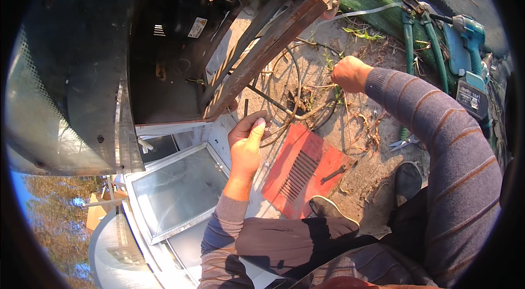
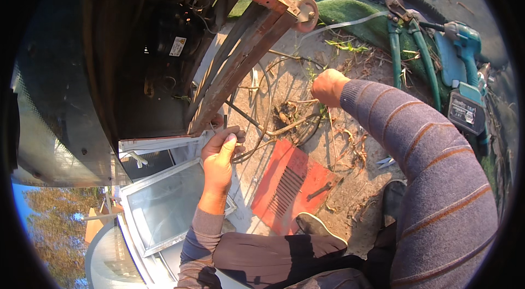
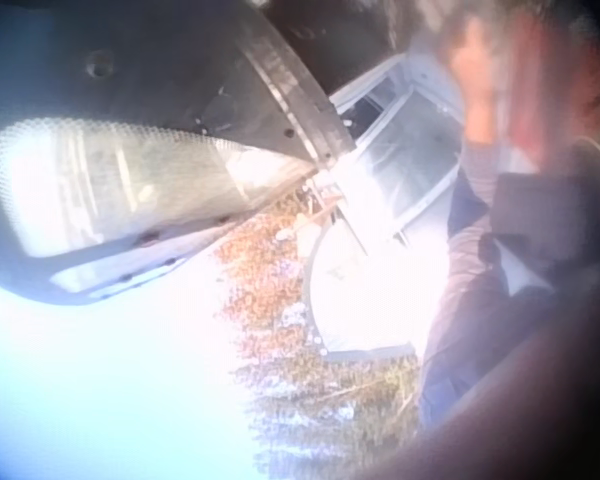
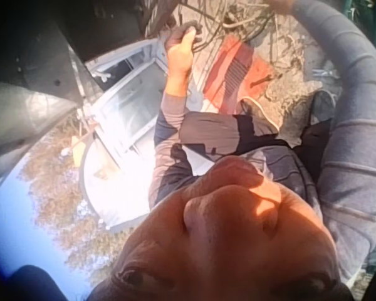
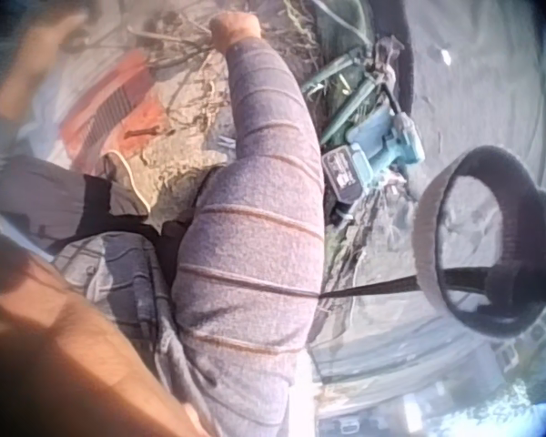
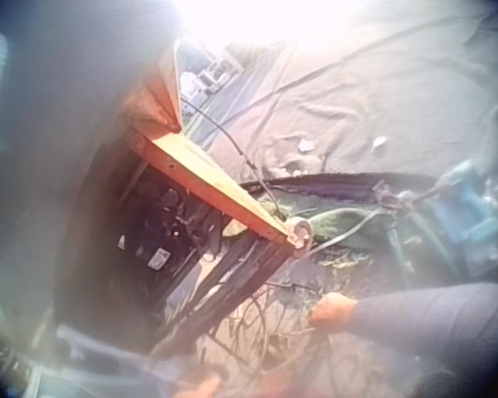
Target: The person sits on the ground and works on the underside of a red appliance, using a cordless drill to remove screws and a pair of scissors to cut zip ties. The person manipulates wires and internal components while the appliance is tilted.
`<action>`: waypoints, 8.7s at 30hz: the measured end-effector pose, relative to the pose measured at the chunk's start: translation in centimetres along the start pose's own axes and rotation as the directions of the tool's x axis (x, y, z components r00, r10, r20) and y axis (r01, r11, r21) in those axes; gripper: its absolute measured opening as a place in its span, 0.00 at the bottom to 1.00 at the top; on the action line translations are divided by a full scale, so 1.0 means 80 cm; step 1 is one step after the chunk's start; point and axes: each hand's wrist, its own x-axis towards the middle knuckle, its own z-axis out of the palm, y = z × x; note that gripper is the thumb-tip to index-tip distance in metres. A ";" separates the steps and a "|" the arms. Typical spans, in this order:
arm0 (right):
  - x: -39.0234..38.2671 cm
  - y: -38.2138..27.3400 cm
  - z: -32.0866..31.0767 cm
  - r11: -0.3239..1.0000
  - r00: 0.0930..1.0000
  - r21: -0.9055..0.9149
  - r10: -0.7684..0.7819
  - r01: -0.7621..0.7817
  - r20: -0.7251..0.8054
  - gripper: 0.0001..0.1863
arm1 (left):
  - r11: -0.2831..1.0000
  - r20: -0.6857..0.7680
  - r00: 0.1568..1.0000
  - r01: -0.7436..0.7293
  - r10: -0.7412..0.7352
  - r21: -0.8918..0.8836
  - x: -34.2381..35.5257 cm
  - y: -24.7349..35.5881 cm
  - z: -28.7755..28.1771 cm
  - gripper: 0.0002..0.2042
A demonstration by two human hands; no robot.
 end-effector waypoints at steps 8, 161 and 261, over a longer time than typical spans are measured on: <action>-0.002 -0.003 -0.002 1.000 1.000 0.004 -0.004 0.004 0.016 0.07 | 0.968 0.183 0.983 -0.025 -0.021 0.249 -0.009 -0.007 0.008 0.13; -0.239 -0.142 0.081 0.889 0.968 0.403 -0.251 0.219 0.028 0.09 | 0.464 0.606 0.770 -0.471 -0.198 0.750 -0.138 -0.293 0.085 0.14; -0.291 -0.040 -0.095 0.863 0.642 0.487 0.449 -0.132 -0.621 0.07 | 0.835 0.521 0.745 0.085 -0.416 0.544 -0.099 -0.203 -0.067 0.18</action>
